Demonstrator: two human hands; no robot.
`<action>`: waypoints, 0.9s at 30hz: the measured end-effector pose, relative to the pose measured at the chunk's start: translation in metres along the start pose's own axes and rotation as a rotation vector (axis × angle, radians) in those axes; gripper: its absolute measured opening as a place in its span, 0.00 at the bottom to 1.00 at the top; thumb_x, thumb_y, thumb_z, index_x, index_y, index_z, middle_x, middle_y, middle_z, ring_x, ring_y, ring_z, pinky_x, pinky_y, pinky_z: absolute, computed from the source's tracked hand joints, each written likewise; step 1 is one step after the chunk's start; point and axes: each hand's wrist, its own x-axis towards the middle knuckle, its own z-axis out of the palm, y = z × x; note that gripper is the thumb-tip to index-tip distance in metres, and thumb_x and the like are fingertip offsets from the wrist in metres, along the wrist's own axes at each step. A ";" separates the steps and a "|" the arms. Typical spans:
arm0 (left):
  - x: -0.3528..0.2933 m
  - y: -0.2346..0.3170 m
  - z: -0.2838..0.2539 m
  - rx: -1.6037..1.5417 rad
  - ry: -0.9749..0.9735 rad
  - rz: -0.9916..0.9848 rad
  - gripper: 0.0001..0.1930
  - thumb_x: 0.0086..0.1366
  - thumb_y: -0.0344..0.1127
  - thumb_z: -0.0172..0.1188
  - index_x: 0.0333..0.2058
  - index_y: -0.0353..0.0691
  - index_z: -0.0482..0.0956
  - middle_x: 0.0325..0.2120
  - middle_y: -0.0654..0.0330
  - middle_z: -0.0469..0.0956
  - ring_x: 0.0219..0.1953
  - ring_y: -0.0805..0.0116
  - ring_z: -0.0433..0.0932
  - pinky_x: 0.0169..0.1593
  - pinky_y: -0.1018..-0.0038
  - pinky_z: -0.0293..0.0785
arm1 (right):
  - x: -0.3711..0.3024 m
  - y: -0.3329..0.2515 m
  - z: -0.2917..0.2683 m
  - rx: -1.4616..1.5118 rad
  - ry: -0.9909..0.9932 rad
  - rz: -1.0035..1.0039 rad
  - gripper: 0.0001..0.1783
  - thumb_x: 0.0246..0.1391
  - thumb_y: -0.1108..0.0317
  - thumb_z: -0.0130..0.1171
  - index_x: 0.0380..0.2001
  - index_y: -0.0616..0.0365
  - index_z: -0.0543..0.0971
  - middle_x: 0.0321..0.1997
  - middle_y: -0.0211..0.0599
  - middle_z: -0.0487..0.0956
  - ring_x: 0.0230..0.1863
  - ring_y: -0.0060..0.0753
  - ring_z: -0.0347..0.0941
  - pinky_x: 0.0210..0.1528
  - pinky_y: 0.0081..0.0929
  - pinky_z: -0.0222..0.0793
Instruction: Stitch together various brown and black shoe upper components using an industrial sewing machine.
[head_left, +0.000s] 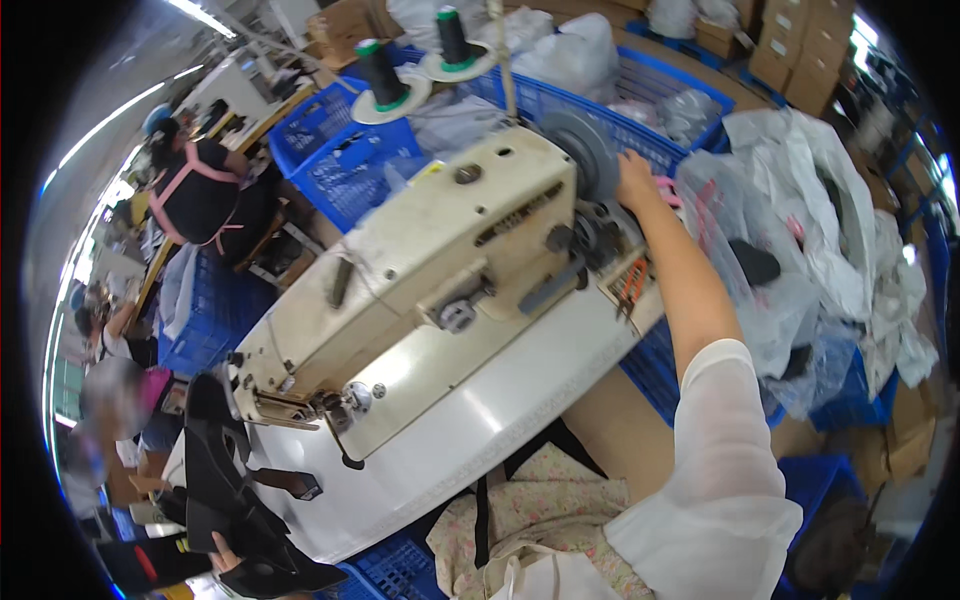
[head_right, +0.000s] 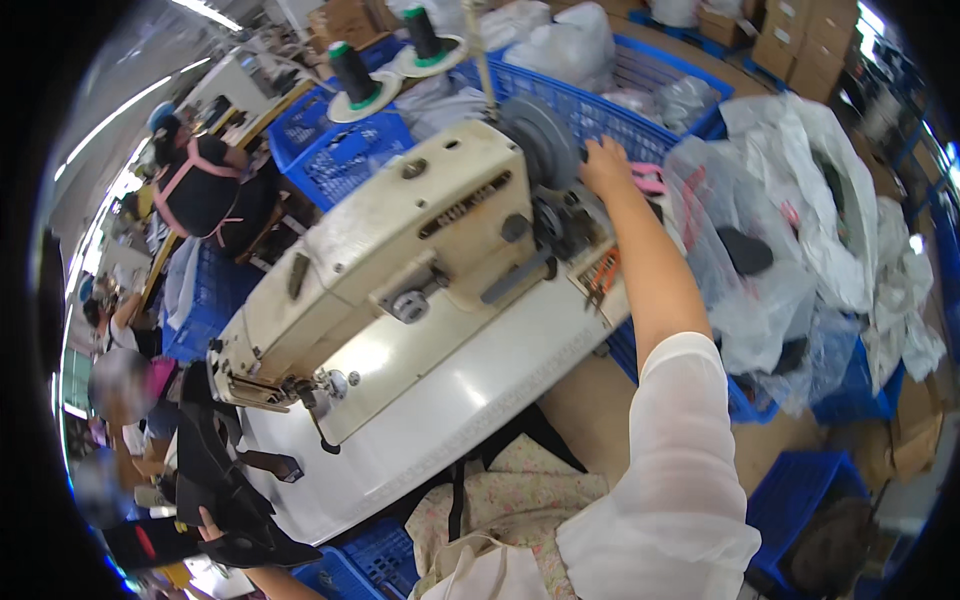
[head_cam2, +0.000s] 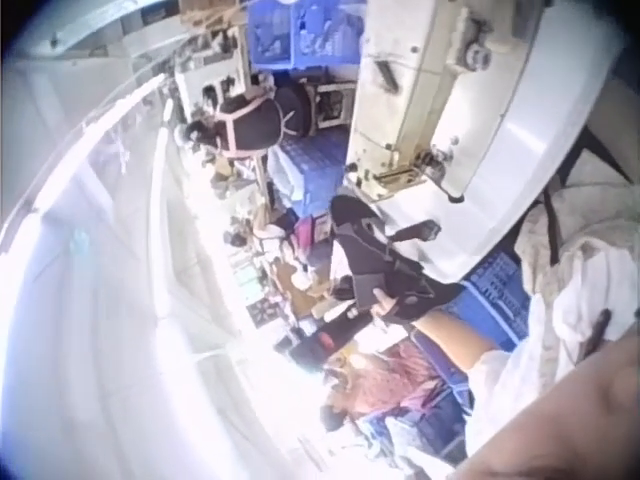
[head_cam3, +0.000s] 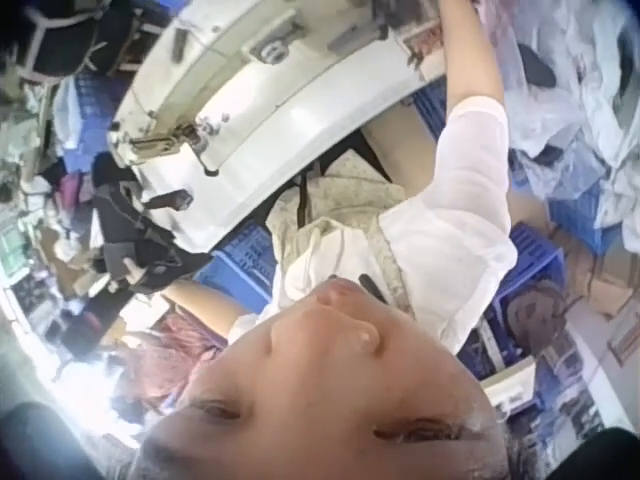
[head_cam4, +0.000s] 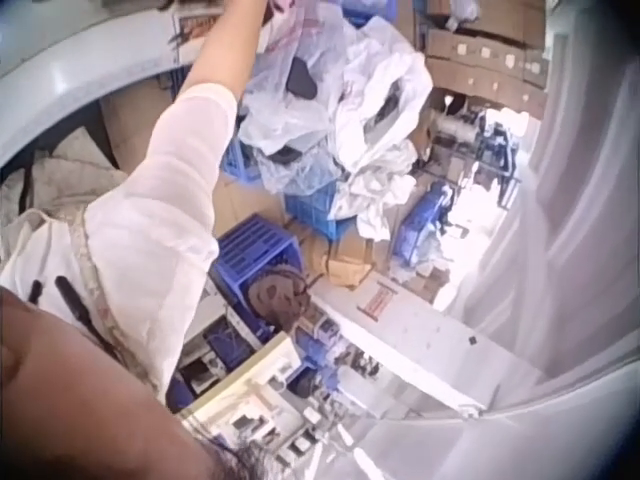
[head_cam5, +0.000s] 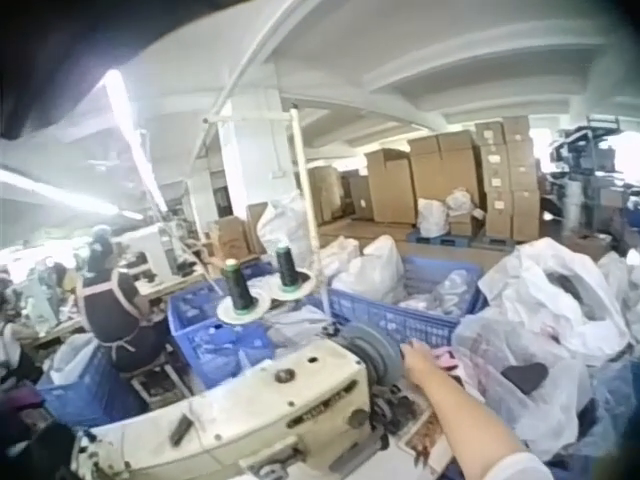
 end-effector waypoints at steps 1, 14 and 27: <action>-0.006 0.004 -0.004 -0.007 0.014 -0.028 0.33 0.55 0.45 0.64 0.59 0.37 0.75 0.45 0.34 0.76 0.46 0.36 0.77 0.53 0.52 0.74 | 0.018 0.008 0.007 -0.029 -0.073 -0.023 0.28 0.55 0.61 0.58 0.61 0.50 0.72 0.72 0.54 0.61 0.70 0.62 0.57 0.68 0.49 0.60; 0.041 0.129 -0.011 -1.059 0.234 -0.878 0.17 0.69 0.28 0.54 0.56 0.30 0.73 0.52 0.50 0.78 0.52 0.59 0.79 0.58 0.65 0.75 | 0.072 -0.008 0.038 0.384 -0.223 -0.394 0.29 0.56 0.59 0.59 0.60 0.53 0.70 0.64 0.55 0.71 0.65 0.55 0.67 0.63 0.43 0.64; 0.045 0.135 -0.003 -1.123 0.251 -0.906 0.19 0.69 0.34 0.55 0.56 0.30 0.72 0.51 0.47 0.77 0.50 0.58 0.80 0.55 0.68 0.77 | 0.075 0.056 0.045 0.468 -0.039 -0.260 0.28 0.55 0.59 0.61 0.58 0.54 0.70 0.59 0.54 0.75 0.60 0.55 0.72 0.59 0.41 0.67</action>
